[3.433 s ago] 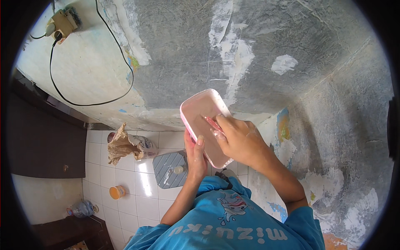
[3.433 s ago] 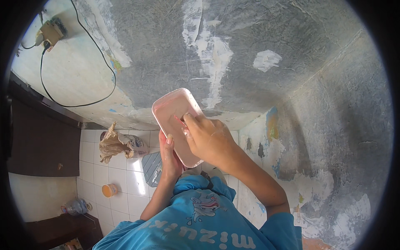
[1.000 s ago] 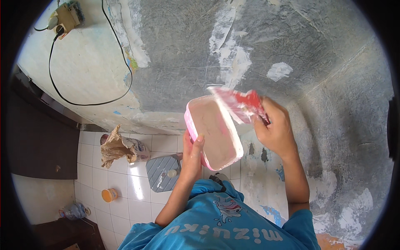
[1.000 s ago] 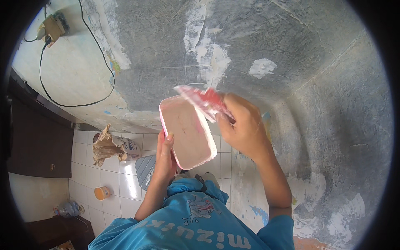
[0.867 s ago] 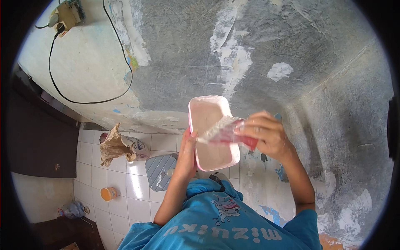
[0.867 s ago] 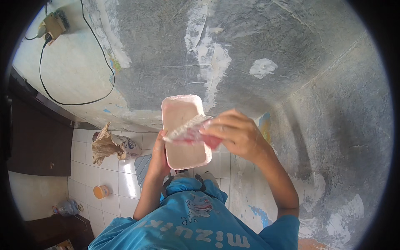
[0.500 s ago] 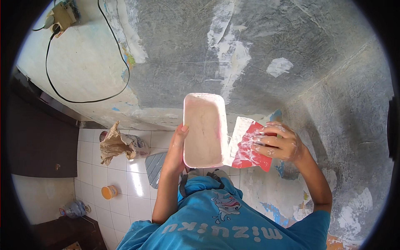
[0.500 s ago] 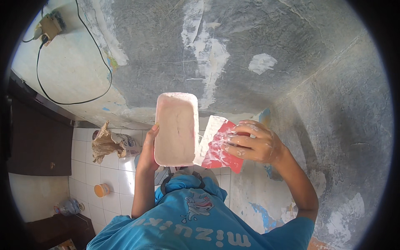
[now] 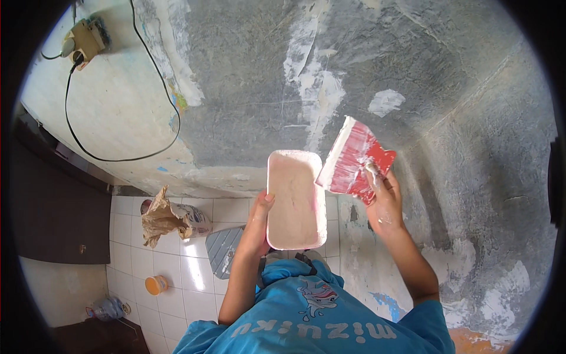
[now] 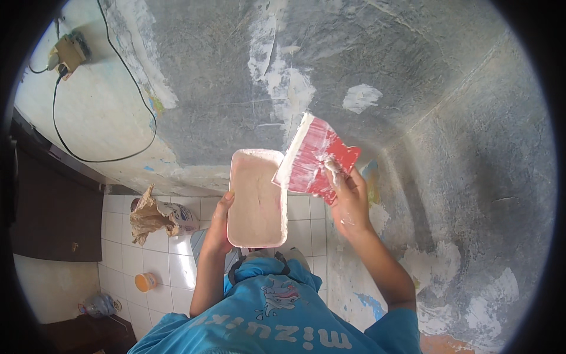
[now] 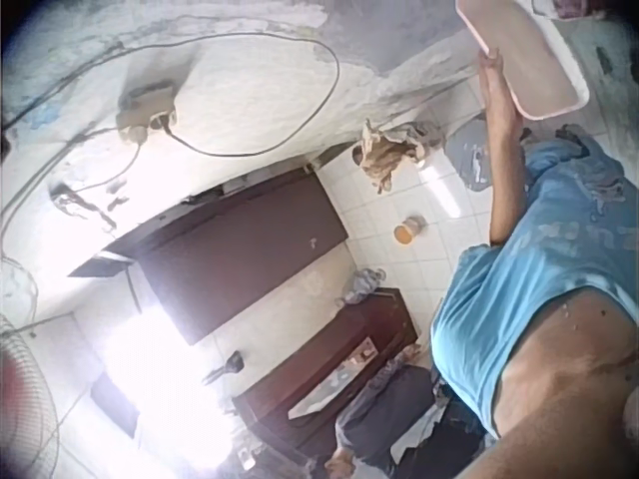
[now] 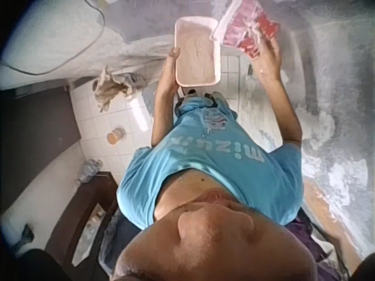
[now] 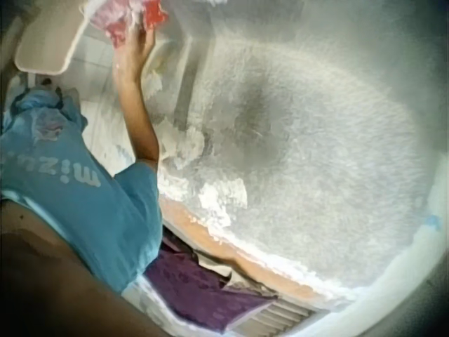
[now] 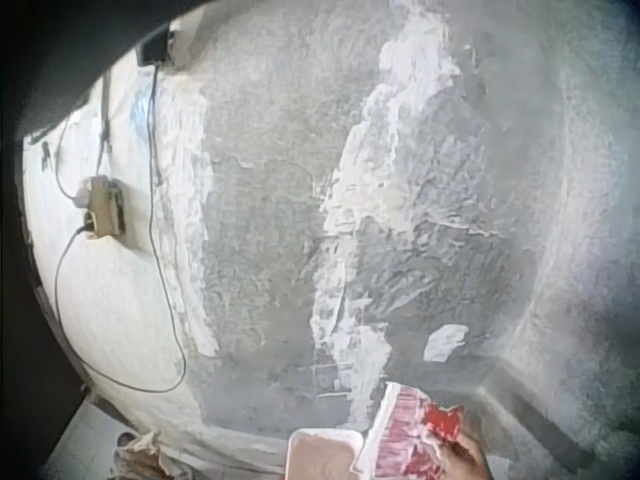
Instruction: The person applies plaster to a damaged wall using a putty knife to scoop the plaster from a plastic container and spread it onto the wall.
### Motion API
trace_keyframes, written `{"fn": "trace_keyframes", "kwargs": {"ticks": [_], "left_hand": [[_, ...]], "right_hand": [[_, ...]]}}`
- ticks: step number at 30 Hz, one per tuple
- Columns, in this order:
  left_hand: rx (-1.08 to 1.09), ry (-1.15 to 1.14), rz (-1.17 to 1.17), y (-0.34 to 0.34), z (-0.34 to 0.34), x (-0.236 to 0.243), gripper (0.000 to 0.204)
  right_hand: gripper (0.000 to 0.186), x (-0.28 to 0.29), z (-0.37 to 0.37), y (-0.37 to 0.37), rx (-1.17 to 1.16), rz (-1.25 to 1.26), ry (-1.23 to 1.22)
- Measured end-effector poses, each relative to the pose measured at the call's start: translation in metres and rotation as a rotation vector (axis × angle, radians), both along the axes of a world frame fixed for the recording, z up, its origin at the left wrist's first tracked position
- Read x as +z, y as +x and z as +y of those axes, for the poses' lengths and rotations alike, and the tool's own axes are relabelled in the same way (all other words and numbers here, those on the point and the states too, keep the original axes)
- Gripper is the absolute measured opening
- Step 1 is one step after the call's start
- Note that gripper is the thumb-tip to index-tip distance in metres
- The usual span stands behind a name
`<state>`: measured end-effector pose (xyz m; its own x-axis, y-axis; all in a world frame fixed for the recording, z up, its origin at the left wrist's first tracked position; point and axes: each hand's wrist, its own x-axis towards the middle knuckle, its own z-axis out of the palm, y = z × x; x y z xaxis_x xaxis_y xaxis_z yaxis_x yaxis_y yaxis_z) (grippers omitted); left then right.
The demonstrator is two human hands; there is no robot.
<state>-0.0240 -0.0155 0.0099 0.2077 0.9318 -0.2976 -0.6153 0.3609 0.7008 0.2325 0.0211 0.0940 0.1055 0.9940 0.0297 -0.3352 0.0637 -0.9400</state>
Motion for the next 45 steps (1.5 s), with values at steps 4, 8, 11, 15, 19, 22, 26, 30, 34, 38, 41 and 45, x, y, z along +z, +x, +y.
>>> {"fn": "trace_keyframes", "kwargs": {"ticks": [4, 8, 11, 15, 19, 22, 26, 30, 34, 38, 41, 45], "left_hand": [[0.009, 0.057, 0.010, 0.005, 0.000, -0.005, 0.075], [0.022, 0.076, -0.020, -0.003, -0.004, -0.003, 0.072], [0.038, 0.074, 0.012, -0.005, -0.004, 0.000, 0.069], [0.077, 0.065, 0.019, -0.010, -0.007, 0.002, 0.066], [0.106, 0.034, -0.028, -0.016, -0.010, -0.002, 0.066], [0.163, 0.016, -0.017, -0.023, -0.014, -0.007, 0.064], [0.224, 0.007, -0.022, -0.032, -0.016, -0.014, 0.062], [0.238, 0.021, -0.003, -0.040, -0.019, -0.007, 0.058], [0.228, -0.004, 0.009, -0.042, -0.018, -0.006, 0.055], [0.225, -0.003, 0.001, -0.037, -0.011, 0.000, 0.067], [0.242, 0.063, -0.011, -0.042, -0.013, 0.001, 0.066], [0.286, 0.014, -0.039, -0.054, -0.016, -0.011, 0.058]], "right_hand": [[0.026, 0.018, 0.011, -0.010, 0.116, 0.262, -0.142], [0.027, 0.068, 0.045, -0.033, 0.064, 0.305, 0.080], [0.031, 0.107, 0.090, -0.043, -0.120, 0.015, 0.475], [0.044, 0.160, 0.150, -0.061, -0.578, -0.778, 1.241], [0.052, 0.150, 0.214, -0.087, -0.921, -1.327, 1.366], [0.054, 0.113, 0.237, -0.099, -0.991, -1.480, 1.293], [0.055, 0.049, 0.220, -0.103, -0.852, -1.542, 1.200], [0.053, 0.055, 0.188, -0.097, -0.723, -1.515, 1.199], [0.050, 0.167, 0.186, -0.089, -0.918, -1.491, 1.144], [0.053, 0.161, 0.224, -0.092, -1.035, -1.613, 1.197], [0.054, 0.059, 0.213, -0.105, -0.883, -1.650, 1.145], [0.055, 0.042, 0.187, -0.103, -0.690, -1.571, 1.198]]}}
